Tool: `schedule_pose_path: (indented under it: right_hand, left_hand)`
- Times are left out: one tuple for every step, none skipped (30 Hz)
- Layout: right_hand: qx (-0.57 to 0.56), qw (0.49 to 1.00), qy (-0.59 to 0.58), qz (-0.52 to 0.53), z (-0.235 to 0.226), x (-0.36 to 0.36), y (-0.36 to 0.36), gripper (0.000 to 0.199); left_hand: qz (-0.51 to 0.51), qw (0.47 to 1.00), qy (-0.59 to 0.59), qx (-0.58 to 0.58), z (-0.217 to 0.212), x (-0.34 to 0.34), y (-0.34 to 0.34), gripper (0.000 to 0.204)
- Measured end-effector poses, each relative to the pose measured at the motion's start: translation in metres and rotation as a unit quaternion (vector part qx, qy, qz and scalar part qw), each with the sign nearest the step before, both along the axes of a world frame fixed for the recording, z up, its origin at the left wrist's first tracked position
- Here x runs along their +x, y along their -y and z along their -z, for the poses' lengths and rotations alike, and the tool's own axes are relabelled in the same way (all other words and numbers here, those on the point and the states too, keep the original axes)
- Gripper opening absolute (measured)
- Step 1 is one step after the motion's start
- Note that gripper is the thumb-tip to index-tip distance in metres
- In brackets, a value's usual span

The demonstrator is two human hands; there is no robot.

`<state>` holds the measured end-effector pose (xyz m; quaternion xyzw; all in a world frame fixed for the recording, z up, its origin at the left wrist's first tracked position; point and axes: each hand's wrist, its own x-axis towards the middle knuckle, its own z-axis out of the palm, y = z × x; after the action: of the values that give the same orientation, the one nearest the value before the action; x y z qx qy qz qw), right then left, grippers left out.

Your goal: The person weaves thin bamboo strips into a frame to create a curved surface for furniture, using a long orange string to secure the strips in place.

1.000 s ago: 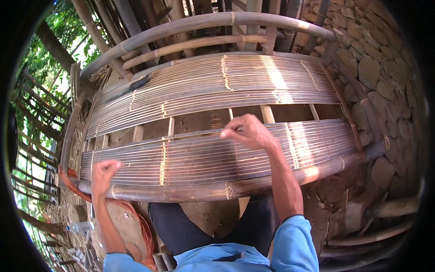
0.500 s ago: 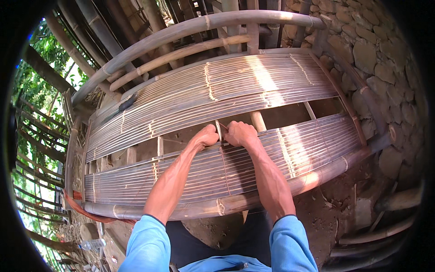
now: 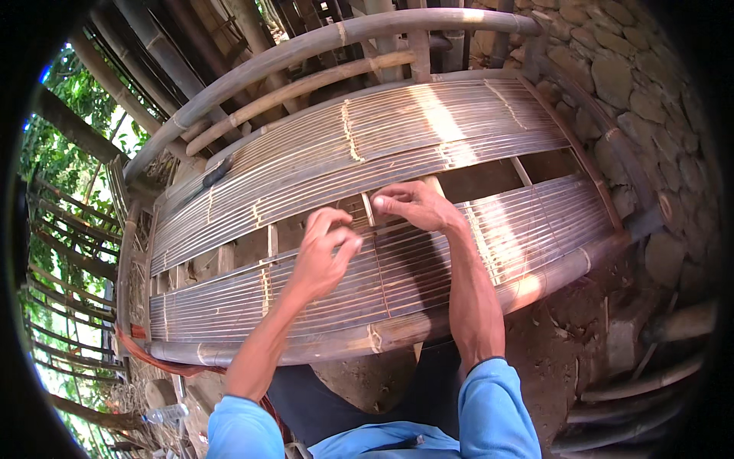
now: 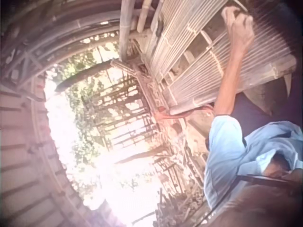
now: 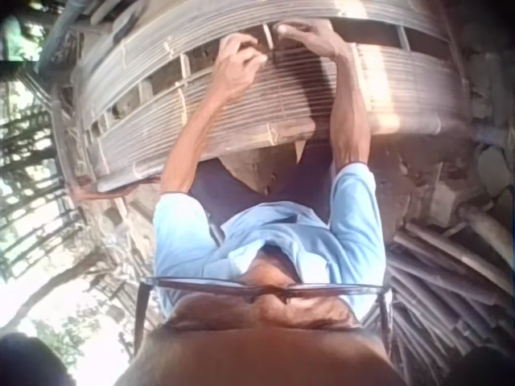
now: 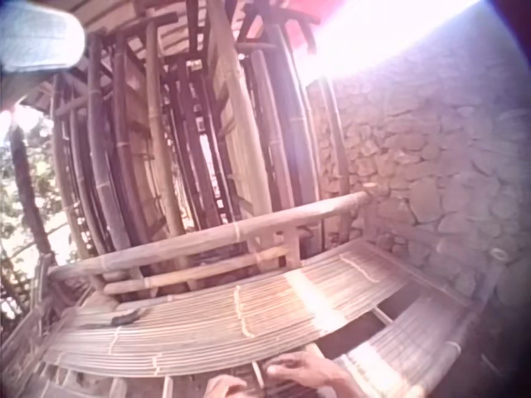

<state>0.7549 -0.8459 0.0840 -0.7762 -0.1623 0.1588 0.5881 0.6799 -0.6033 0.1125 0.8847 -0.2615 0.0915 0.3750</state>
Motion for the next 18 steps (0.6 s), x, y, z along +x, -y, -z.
schedule_pose_path:
  right_hand:
    - [0.010, 0.999, -0.006, 0.041, 0.004, 0.001, 0.000, 0.050]
    - [-0.077, 0.995, 0.016, 0.058, 0.011, 0.004, 0.007, 0.056]
    - [-0.076, 0.995, 0.014, 0.059, 0.013, 0.003, 0.007, 0.056]
    - [-0.179, 0.982, 0.032, 0.049, 0.012, 0.002, 0.006, 0.056]
    - [-0.282, 0.957, 0.051, 0.040, 0.010, 0.001, 0.006, 0.057]
    - [-0.283, 0.957, 0.051, 0.040, 0.010, 0.000, 0.004, 0.057]
    - [-0.308, 0.950, 0.039, 0.045, 0.009, -0.001, 0.004, 0.056]
    - [-0.329, 0.943, 0.027, 0.047, 0.010, -0.001, 0.001, 0.055]
    - [-0.351, 0.935, 0.015, 0.050, 0.010, -0.002, 0.000, 0.054]
    - [-0.352, 0.935, 0.015, 0.050, 0.010, -0.003, -0.003, 0.054]
    - [-0.363, 0.930, 0.031, 0.044, 0.011, -0.003, -0.006, 0.054]
    - [-0.374, 0.926, 0.045, 0.039, 0.012, -0.002, -0.009, 0.054]
    - [-0.373, 0.926, 0.047, 0.037, 0.015, -0.002, -0.012, 0.054]
    - [-0.375, 0.924, 0.059, 0.038, 0.019, -0.001, -0.010, 0.051]
    - [-0.377, 0.923, 0.072, 0.039, 0.022, 0.000, -0.008, 0.049]
    - [-0.381, 0.921, 0.073, 0.035, 0.020, -0.002, -0.012, 0.049]
    - [-0.389, 0.917, 0.069, 0.051, 0.017, -0.007, -0.014, 0.047]
    - [-0.397, 0.913, 0.066, 0.067, 0.014, -0.010, -0.016, 0.044]
  left_hand:
    - [0.028, 1.000, 0.012, 0.001, -0.022, -0.024, -0.014, 0.018]
    - [0.056, 0.998, -0.020, -0.023, -0.040, -0.047, -0.023, 0.022]
    - [0.078, 0.994, -0.056, -0.043, -0.056, -0.069, -0.036, 0.026]
    - [0.099, 0.991, -0.072, -0.058, -0.073, -0.090, -0.049, 0.029]
    - [0.120, 0.986, -0.088, -0.075, -0.085, -0.109, -0.060, 0.031]
    - [0.119, 0.986, -0.087, -0.076, -0.093, -0.125, -0.069, 0.031]
    - [0.132, 0.978, -0.104, -0.126, -0.097, -0.139, -0.075, 0.032]
    - [0.141, 0.967, -0.120, -0.173, -0.100, -0.152, -0.081, 0.034]
    - [0.140, 0.967, -0.121, -0.174, -0.099, -0.163, -0.087, 0.034]
    - [0.157, 0.952, -0.140, -0.222, -0.099, -0.174, -0.093, 0.035]
    - [0.172, 0.935, -0.158, -0.268, -0.106, -0.182, -0.093, 0.036]
    - [0.130, 0.939, -0.183, -0.260, -0.118, -0.196, -0.091, 0.047]
    - [0.127, 0.940, -0.181, -0.260, -0.111, -0.208, -0.097, 0.047]
    - [0.166, 0.923, -0.180, -0.297, -0.099, -0.219, -0.101, 0.048]
    - [0.204, 0.904, -0.179, -0.332, -0.088, -0.227, -0.107, 0.049]
    - [0.209, 0.914, -0.167, -0.304, -0.098, -0.225, -0.102, 0.039]
    - [0.215, 0.924, -0.158, -0.275, -0.111, -0.223, -0.095, 0.032]
    - [0.212, 0.924, -0.158, -0.278, -0.113, -0.227, -0.098, 0.032]
